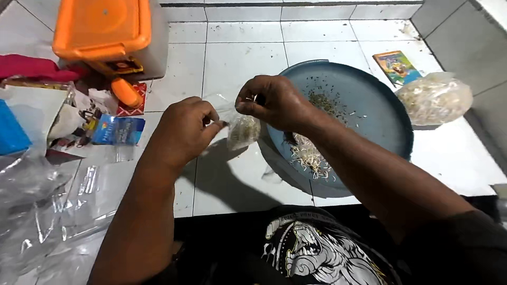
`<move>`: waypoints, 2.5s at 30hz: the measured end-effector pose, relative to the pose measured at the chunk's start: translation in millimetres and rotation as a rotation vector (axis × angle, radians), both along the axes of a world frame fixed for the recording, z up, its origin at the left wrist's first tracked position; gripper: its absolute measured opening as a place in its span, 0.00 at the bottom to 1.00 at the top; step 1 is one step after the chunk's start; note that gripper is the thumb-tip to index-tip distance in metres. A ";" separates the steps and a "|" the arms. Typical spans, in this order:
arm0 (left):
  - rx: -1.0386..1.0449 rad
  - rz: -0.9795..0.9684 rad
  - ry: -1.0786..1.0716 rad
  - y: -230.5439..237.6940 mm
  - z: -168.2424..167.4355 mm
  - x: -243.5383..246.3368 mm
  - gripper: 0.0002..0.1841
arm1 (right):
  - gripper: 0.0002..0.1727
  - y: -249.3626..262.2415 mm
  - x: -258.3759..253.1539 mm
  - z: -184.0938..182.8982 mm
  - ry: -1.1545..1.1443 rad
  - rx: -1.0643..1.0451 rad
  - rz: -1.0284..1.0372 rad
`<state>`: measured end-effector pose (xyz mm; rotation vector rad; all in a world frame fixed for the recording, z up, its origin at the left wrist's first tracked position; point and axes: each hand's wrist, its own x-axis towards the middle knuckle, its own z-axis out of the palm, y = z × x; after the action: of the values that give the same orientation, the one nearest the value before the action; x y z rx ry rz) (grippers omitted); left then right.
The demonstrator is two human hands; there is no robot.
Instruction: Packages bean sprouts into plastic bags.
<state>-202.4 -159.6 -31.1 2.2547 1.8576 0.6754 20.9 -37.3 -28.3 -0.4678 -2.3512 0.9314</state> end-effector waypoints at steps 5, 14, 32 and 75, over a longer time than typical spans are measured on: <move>0.040 0.018 -0.026 5.5 -19.8 7.3 0.18 | 0.13 4.9 29.0 15.8 -0.232 0.044 -0.096; 0.097 0.211 -0.205 16.4 -17.1 28.0 0.26 | 0.22 -23.1 192.9 -99.6 -1.112 -0.174 -0.448; -0.081 -0.103 -0.128 25.8 -19.7 61.2 0.21 | 0.38 0.2 106.0 -181.7 -0.769 -0.043 -0.562; -0.329 -0.354 -0.399 126.5 -21.2 241.6 0.30 | 0.36 -33.3 189.5 0.1 -0.097 -0.608 -0.762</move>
<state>39.1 -33.1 -52.3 1.9836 1.2422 0.6435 210.5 -70.6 -28.2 -1.5345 -1.6654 1.2095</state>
